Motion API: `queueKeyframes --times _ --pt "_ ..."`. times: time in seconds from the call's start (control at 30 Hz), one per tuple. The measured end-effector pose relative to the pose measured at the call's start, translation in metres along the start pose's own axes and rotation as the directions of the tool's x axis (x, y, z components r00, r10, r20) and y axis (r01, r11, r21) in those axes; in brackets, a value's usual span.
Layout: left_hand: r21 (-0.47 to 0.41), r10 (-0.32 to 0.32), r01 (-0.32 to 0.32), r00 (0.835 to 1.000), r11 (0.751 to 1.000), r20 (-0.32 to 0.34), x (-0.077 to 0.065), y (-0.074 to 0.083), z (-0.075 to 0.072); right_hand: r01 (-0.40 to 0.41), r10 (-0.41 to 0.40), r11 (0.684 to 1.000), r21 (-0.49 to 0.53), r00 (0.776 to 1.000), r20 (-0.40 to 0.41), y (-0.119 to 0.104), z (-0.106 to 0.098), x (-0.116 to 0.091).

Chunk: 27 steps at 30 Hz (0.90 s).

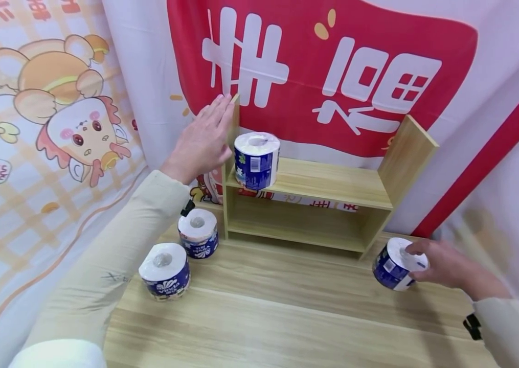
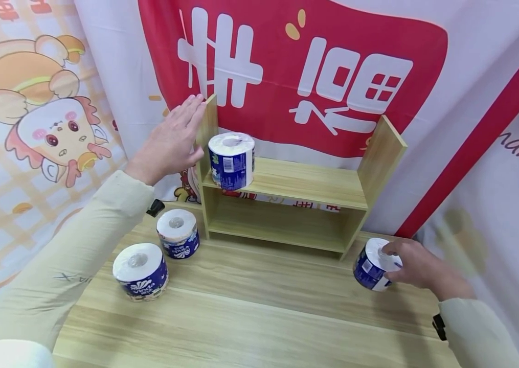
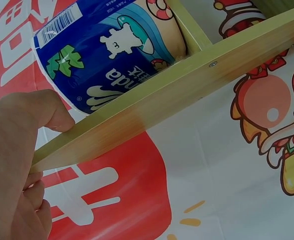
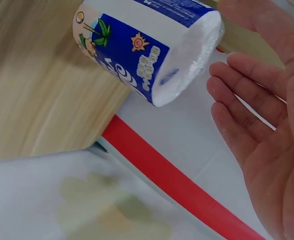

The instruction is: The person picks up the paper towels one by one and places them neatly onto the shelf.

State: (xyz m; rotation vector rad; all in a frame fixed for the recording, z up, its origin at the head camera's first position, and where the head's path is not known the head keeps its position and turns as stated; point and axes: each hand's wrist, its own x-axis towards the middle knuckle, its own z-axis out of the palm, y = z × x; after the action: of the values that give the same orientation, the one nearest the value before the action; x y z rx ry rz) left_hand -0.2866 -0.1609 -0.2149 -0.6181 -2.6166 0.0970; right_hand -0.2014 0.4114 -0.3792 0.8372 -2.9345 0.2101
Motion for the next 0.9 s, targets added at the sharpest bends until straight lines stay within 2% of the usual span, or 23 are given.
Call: queueKeyframes --times 0.13,0.33,0.6,0.77,0.9 --pt "0.004 0.005 -0.005 1.0 1.0 -0.008 0.0 0.001 0.001 -0.017 0.017 1.0 0.01 1.0 -0.017 0.007 0.011 -0.004" --pt "0.005 0.01 -0.01 1.0 1.0 -0.013 0.001 0.003 0.002 0.011 -0.01 1.0 0.016 0.999 -0.046 0.011 0.024 -0.008" --pt "0.002 0.003 -0.003 1.0 1.0 -0.011 0.0 0.001 0.001 0.035 -0.034 0.999 0.025 0.998 -0.056 0.013 0.028 -0.002" --pt "-0.004 0.002 -0.002 1.0 1.0 -0.011 0.0 0.0 0.001 0.088 -0.088 0.996 -0.004 0.99 -0.112 0.016 0.031 0.0" --pt "-0.009 0.001 -0.002 1.0 1.0 -0.011 0.001 0.0 0.0 0.098 -0.097 0.995 0.001 0.988 -0.122 0.017 0.032 0.003"
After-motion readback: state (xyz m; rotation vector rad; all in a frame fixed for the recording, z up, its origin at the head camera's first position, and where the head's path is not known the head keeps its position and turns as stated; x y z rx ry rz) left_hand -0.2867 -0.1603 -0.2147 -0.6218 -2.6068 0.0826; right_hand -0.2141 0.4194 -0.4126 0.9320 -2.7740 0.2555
